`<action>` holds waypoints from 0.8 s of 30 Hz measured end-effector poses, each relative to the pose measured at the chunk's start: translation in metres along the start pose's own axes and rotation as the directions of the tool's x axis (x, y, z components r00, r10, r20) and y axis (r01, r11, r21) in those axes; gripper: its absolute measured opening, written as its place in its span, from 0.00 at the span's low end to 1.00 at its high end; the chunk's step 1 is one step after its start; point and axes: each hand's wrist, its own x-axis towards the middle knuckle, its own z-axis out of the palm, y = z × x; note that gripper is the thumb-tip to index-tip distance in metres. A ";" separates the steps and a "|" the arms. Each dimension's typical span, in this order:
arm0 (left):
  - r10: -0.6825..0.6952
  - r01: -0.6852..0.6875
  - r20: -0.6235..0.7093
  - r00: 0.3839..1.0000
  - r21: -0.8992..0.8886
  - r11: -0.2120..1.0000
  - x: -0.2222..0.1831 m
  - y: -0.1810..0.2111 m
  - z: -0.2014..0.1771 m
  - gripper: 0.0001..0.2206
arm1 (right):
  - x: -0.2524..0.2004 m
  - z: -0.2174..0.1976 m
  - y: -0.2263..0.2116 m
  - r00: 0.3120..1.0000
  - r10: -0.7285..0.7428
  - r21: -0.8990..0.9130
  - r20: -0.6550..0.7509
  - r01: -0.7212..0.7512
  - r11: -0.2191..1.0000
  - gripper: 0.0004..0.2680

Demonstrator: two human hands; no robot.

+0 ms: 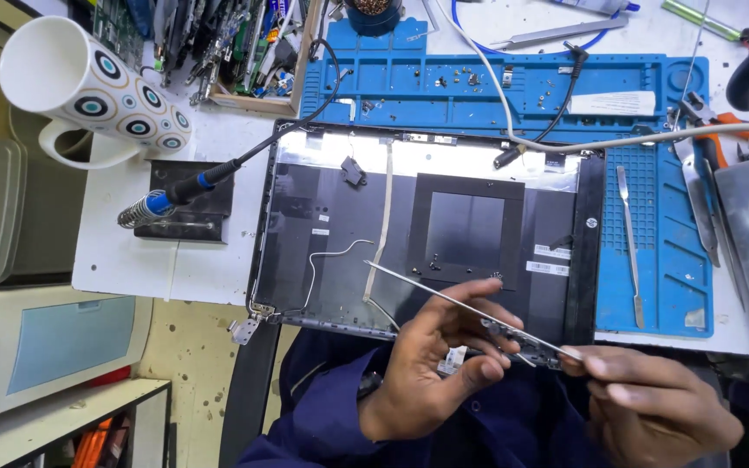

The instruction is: The person is repairing or assembling a laptop by selecting screws from a tray and using a screwdriver to secure internal components and wires.

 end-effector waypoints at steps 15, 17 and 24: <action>0.120 -0.110 -0.011 0.993 0.325 0.939 0.016 -0.007 0.001 0.12 | 0.034 0.038 -0.011 0.929 -0.317 -0.270 0.188 0.360 0.893 0.05; 0.183 -0.159 -0.028 0.983 0.375 0.913 0.018 -0.008 0.004 0.09 | 0.034 0.038 -0.010 0.930 -0.328 -0.275 0.163 0.362 0.891 0.04; 0.057 -0.072 0.048 0.997 0.441 0.895 0.020 -0.003 -0.001 0.09 | 0.037 0.039 -0.010 0.927 -0.331 -0.277 0.177 0.370 0.887 0.05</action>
